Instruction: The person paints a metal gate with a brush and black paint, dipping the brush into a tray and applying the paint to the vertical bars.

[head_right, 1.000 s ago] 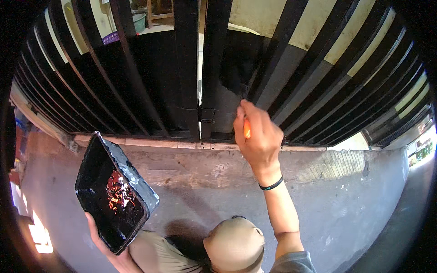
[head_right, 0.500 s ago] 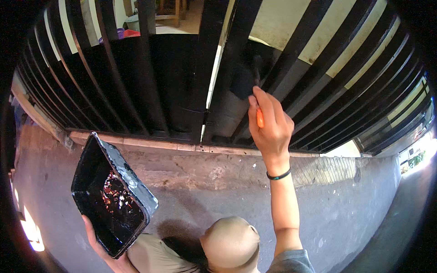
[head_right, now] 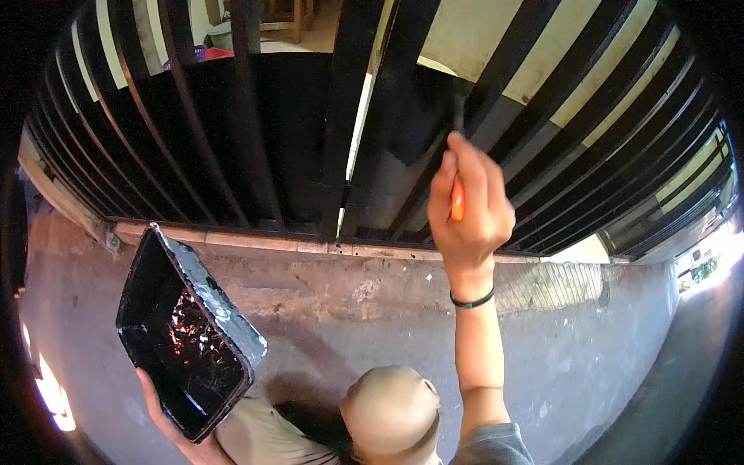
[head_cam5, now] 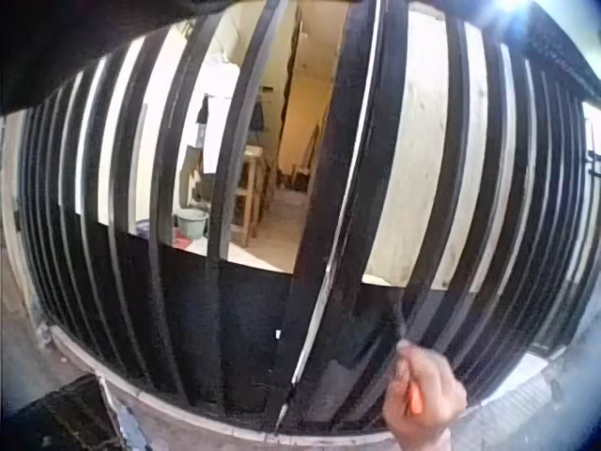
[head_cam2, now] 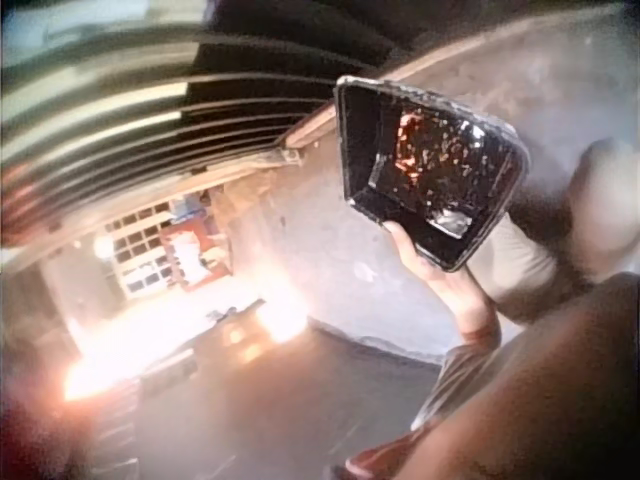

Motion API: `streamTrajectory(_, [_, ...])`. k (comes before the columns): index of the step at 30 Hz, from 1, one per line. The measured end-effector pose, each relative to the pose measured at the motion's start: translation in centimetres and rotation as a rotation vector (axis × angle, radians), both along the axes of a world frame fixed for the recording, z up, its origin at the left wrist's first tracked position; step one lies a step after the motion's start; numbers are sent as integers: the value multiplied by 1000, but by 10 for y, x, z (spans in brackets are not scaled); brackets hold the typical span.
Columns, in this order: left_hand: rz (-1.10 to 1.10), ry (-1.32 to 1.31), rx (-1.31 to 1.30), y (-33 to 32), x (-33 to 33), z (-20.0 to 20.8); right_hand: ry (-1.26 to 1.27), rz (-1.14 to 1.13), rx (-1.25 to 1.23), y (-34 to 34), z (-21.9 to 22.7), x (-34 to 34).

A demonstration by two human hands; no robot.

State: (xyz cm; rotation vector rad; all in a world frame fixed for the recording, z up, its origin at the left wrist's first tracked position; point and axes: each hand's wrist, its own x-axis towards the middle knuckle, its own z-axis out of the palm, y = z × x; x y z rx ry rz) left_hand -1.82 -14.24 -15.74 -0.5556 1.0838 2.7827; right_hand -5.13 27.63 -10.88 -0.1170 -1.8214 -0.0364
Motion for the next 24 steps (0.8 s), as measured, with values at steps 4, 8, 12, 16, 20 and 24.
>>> streamTrajectory(4, [29, -47, 17, 6, 0, 8, -22, -68, 76, 16, -10, -21])
streamTrajectory(8, [-50, 33, 22, -1, -1, 1, -136, -53, -30, 3, -45, -18])
streamTrajectory(12, [-32, 50, -43, 3, 0, 6, -280, -68, -246, -14, -56, -7])
streamTrajectory(16, [-24, 53, -63, 3, -1, 3, -197, -38, -138, 0, -36, -12])
streamTrajectory(20, [33, 35, -121, 6, 2, 6, -63, -55, -134, 4, -1, -17])
streamTrajectory(24, [8, 21, -63, 4, 0, 3, -25, -79, -39, 4, 0, -17])
